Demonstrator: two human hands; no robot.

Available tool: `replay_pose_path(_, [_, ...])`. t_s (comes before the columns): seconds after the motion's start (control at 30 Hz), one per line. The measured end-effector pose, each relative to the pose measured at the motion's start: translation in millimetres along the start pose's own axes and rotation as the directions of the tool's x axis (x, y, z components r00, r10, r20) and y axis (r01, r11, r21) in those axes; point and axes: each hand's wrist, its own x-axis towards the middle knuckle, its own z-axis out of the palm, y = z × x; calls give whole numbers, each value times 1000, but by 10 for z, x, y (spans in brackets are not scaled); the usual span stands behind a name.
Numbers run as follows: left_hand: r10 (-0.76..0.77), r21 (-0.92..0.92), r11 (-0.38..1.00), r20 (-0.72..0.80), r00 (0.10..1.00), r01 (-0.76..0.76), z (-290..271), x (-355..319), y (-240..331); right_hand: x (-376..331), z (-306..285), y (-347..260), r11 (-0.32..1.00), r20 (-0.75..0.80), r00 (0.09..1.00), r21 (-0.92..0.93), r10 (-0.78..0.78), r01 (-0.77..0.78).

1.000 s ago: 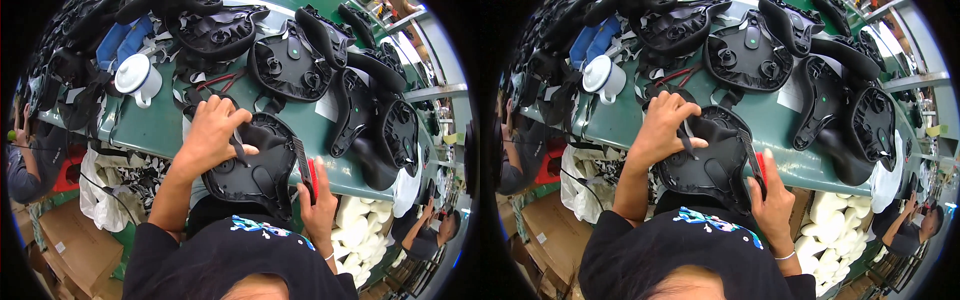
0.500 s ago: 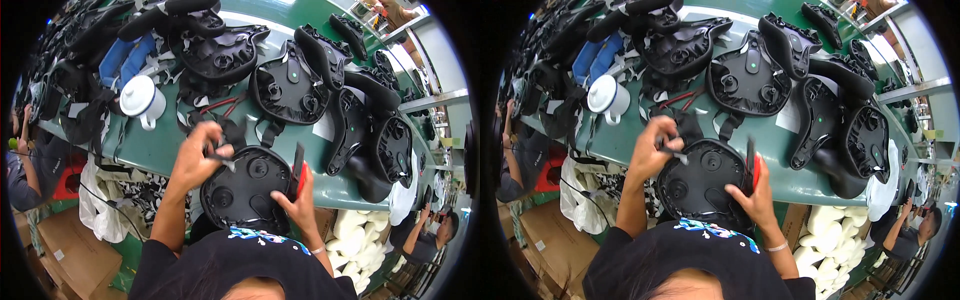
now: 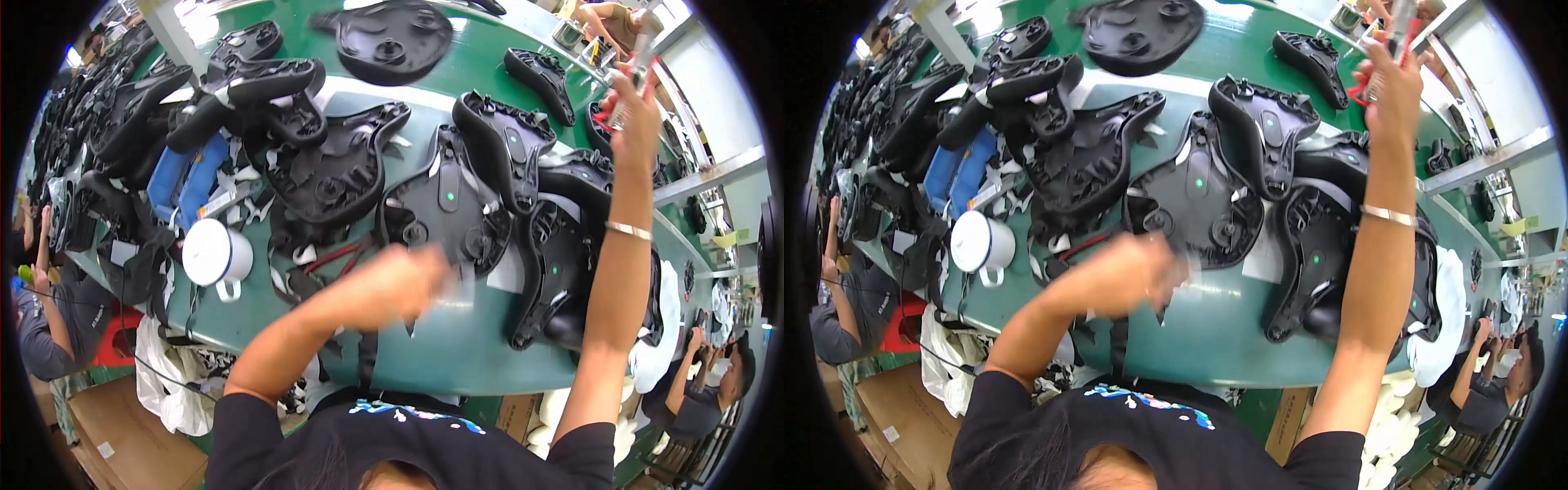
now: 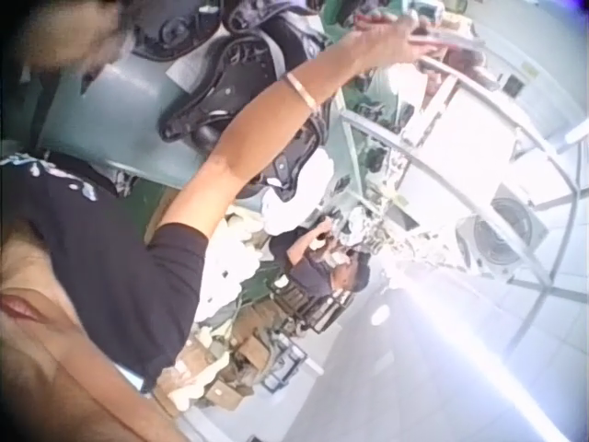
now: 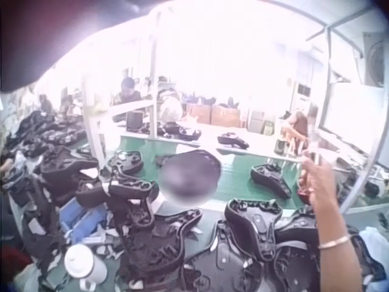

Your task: Trimming excess plastic material and assembling components of bicycle seats using a utility knife.

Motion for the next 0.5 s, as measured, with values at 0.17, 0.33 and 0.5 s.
replay_pose_path(0.17, [92, -624, 727, 504, 859, 288, 235, -272, -126, 1011, 284, 1753, 852, -67, 850, 17, 523, -523])
replay_pose_path(0.33, [-151, -872, 459, 112, 982, 170, 514, -471, -259, 1641, 390, 3113, 797, -205, 775, 49, 598, -602])
replay_pose_path(0.5, [-136, -895, 433, 54, 989, 109, 540, -460, -345, 1459, 696, 3372, 758, -332, 747, -124, 576, -640])
